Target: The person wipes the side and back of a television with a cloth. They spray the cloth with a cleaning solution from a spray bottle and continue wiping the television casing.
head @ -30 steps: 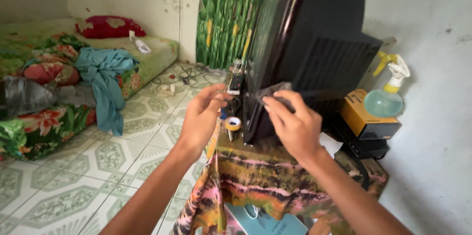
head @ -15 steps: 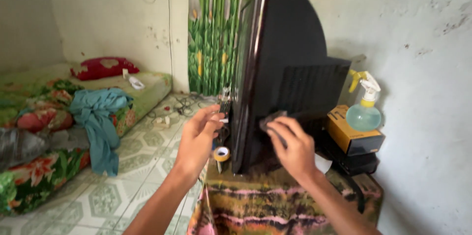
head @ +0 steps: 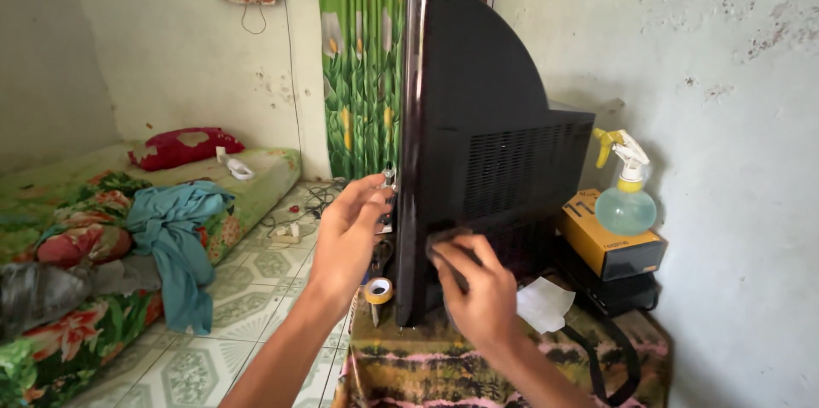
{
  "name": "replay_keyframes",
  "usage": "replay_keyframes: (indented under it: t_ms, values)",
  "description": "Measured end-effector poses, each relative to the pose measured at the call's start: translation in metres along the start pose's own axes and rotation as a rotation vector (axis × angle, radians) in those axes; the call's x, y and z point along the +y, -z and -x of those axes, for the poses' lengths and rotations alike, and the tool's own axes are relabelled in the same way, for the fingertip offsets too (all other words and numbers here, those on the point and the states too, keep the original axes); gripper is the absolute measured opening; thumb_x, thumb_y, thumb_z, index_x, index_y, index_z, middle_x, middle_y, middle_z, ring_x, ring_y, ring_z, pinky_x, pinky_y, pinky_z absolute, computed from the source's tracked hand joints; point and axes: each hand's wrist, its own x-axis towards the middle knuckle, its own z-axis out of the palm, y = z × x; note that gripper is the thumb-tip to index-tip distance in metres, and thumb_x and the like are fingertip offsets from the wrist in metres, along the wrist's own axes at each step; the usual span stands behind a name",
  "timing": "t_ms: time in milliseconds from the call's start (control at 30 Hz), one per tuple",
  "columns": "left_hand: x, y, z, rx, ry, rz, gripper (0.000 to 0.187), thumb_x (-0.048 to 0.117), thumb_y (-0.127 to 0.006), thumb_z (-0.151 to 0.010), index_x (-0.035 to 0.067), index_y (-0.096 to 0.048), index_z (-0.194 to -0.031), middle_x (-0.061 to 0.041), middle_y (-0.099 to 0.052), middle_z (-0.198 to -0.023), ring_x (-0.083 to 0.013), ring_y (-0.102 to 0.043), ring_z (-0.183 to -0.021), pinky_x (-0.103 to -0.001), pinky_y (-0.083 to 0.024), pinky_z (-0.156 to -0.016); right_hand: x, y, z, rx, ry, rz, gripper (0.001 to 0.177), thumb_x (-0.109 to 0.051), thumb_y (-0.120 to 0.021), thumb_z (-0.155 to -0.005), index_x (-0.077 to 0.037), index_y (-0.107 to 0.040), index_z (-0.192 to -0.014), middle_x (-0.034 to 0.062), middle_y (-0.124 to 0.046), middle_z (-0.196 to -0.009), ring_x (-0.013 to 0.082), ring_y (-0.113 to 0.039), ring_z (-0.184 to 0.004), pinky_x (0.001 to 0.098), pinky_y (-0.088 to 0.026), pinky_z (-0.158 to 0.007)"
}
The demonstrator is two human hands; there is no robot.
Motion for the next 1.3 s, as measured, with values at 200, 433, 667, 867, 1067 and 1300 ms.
replay_keyframes:
  t_ms: [200,433,667,867,1067,1300]
  values:
    - [-0.005,0.0,0.002,-0.006,0.014,-0.029,0.042,0.021,-0.053,-0.097,0.008,-0.06,-0.137,-0.008,-0.072,-0.126,-0.0158,-0.065,-0.11,-0.033,-0.051,-0.092,0.0,-0.013,0.014,0.022,-0.15,-0.08,0.019,-0.008,-0.074,-0.088,-0.006,-0.079,-0.106,0.0077,-0.073,-0.102,0.0184,-0.075,-0.078,0.0283,-0.062,-0.066]
    - [-0.015,0.002,0.001,-0.013,-0.039,-0.022,0.043,0.016,-0.053,-0.095,0.006,-0.061,-0.136,-0.01,-0.072,-0.126,-0.0179,-0.066,-0.109,-0.034,-0.052,-0.092,-0.001,-0.006,0.014,-0.061,-0.047,-0.007,0.02,-0.007,-0.074,-0.087,-0.006,-0.08,-0.106,0.0098,-0.073,-0.102,0.0215,-0.075,-0.085,0.0313,-0.061,-0.074]
    - [-0.014,0.002,0.002,-0.003,-0.005,-0.051,0.04,0.022,-0.055,-0.099,0.005,-0.062,-0.135,-0.01,-0.073,-0.121,-0.0189,-0.062,-0.102,-0.034,-0.05,-0.089,0.005,-0.007,0.018,-0.042,-0.038,-0.06,0.019,-0.007,-0.073,-0.089,-0.007,-0.079,-0.107,0.0104,-0.074,-0.106,0.021,-0.075,-0.091,0.0291,-0.06,-0.078]
    - [-0.008,-0.004,-0.005,0.041,-0.047,-0.071,0.04,0.026,-0.056,-0.1,0.007,-0.06,-0.135,-0.009,-0.072,-0.122,-0.0181,-0.065,-0.112,-0.032,-0.049,-0.099,0.036,0.008,-0.01,0.11,-0.147,-0.161,0.013,-0.006,-0.074,-0.09,-0.003,-0.078,-0.101,0.0089,-0.078,-0.106,0.0209,-0.074,-0.1,0.0305,-0.055,-0.091]
    - [0.001,-0.01,-0.018,0.064,-0.141,-0.146,0.047,0.023,-0.059,-0.097,0.009,-0.054,-0.142,-0.011,-0.066,-0.132,-0.02,-0.062,-0.122,-0.035,-0.049,-0.102,0.02,-0.01,-0.045,0.21,-0.287,-0.354,0.024,-0.016,-0.075,-0.092,-0.002,-0.077,-0.112,0.0083,-0.08,-0.104,0.0155,-0.073,-0.095,0.026,-0.055,-0.086]
    - [0.025,-0.016,-0.03,0.058,-0.18,-0.257,0.061,0.025,-0.059,-0.096,0.012,-0.041,-0.153,-0.014,-0.058,-0.146,-0.0231,-0.061,-0.128,-0.036,-0.05,-0.103,0.004,0.011,-0.054,0.067,-0.301,-0.373,0.026,-0.017,-0.076,-0.088,-0.003,-0.078,-0.111,0.0077,-0.081,-0.1,0.0125,-0.074,-0.089,0.0257,-0.055,-0.081]
